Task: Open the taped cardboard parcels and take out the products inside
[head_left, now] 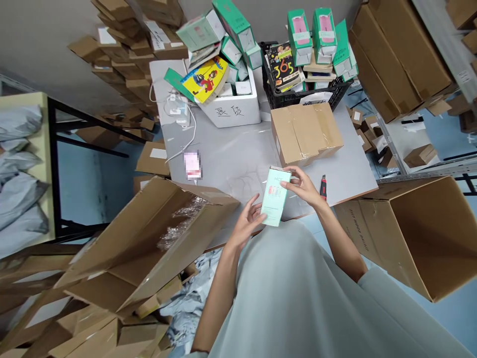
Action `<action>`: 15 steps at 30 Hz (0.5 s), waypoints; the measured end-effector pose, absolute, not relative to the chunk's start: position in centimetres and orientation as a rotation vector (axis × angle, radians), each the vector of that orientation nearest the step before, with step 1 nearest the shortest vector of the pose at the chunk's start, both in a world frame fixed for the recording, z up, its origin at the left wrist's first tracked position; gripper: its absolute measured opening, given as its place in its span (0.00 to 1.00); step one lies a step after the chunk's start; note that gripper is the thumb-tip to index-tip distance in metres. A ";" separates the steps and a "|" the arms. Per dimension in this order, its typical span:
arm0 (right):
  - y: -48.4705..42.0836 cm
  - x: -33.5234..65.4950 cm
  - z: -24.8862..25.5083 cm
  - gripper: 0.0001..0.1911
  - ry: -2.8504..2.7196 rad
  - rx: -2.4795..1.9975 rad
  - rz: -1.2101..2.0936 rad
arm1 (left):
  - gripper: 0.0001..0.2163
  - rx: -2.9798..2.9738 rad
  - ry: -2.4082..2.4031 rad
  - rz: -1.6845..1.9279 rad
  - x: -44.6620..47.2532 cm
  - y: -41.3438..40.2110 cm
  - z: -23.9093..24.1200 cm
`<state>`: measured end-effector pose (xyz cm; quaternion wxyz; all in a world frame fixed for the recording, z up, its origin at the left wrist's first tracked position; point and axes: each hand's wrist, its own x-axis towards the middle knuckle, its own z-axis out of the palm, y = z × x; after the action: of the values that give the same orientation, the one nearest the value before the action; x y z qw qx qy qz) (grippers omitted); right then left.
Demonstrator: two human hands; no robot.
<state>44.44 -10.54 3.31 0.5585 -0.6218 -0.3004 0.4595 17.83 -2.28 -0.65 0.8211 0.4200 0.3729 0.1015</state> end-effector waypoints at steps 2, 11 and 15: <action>-10.4 44.4 3.5 0.32 -0.722 -1.489 1.075 | 0.44 0.963 0.797 0.220 17.9 -2.4 -0.9; -10.4 44.9 3.8 0.38 -0.681 -1.467 1.109 | 0.41 0.848 0.795 0.233 17.5 -2.9 -1.2; -10.6 45.5 3.8 0.45 -0.682 -1.353 1.197 | 0.40 0.666 0.695 0.174 16.8 -3.1 -1.3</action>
<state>45.51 -10.61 3.85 0.5691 -0.5760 -0.2906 0.5098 16.75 -3.06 -1.30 0.8828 0.3199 0.3338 0.0834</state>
